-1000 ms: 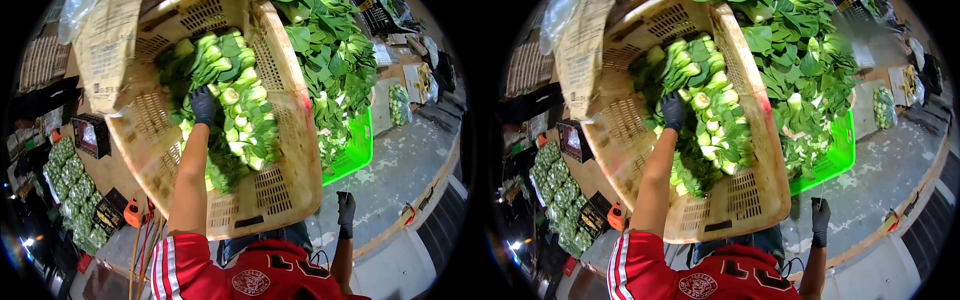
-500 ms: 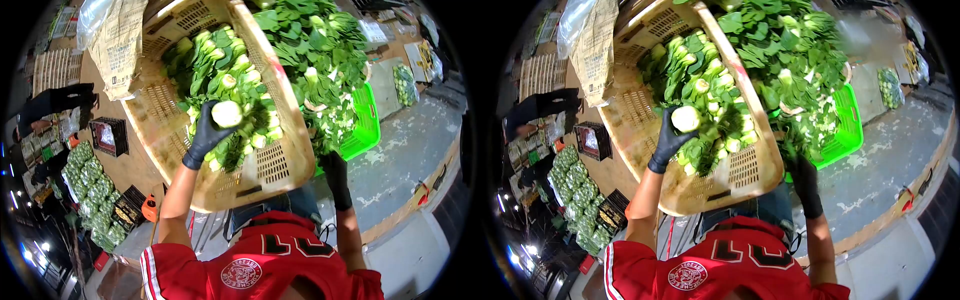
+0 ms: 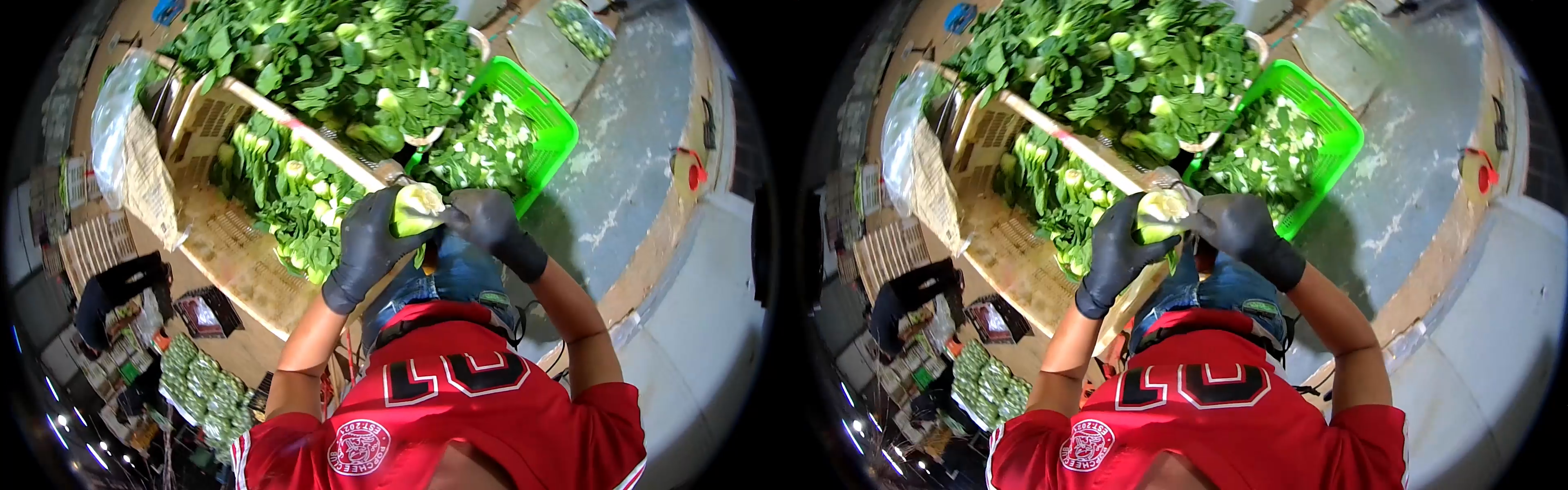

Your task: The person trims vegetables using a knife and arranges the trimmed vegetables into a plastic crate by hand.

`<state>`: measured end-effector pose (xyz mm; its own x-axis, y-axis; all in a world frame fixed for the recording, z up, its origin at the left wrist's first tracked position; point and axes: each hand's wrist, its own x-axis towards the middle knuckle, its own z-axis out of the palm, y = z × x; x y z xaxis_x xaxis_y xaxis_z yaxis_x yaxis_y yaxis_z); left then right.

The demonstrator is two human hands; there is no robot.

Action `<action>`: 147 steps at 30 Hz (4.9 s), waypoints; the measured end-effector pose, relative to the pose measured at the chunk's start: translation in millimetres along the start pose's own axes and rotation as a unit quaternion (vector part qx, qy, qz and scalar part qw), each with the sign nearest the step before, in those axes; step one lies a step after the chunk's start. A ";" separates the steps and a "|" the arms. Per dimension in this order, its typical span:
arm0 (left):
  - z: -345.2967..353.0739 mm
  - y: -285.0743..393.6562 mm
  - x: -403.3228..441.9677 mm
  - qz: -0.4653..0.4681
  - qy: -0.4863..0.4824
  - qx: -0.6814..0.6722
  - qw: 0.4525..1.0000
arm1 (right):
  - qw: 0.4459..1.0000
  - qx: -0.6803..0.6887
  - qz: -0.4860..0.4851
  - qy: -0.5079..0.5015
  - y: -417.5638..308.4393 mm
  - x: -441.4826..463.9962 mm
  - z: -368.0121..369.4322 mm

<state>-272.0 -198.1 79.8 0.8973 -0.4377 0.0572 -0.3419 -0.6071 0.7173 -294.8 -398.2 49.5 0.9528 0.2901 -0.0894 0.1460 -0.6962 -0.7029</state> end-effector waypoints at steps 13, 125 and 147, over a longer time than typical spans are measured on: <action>65.0 26.1 26.9 -0.056 -0.175 -0.174 0.967 | 0.973 0.217 0.075 0.033 28.7 -56.4 -32.9; 30.9 -31.1 11.2 -0.148 -0.166 -0.350 0.910 | 0.988 0.146 0.051 0.027 32.9 27.0 0.2; 25.2 -20.0 17.0 -0.281 -0.021 -0.600 0.748 | 0.974 0.220 0.008 0.058 -23.9 19.5 -4.1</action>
<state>-256.9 -210.1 48.9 0.7866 -0.3725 -0.4924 0.6069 0.3196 0.7277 -278.6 -378.7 67.5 0.9814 0.1877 -0.0399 0.0277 -0.3444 -0.9384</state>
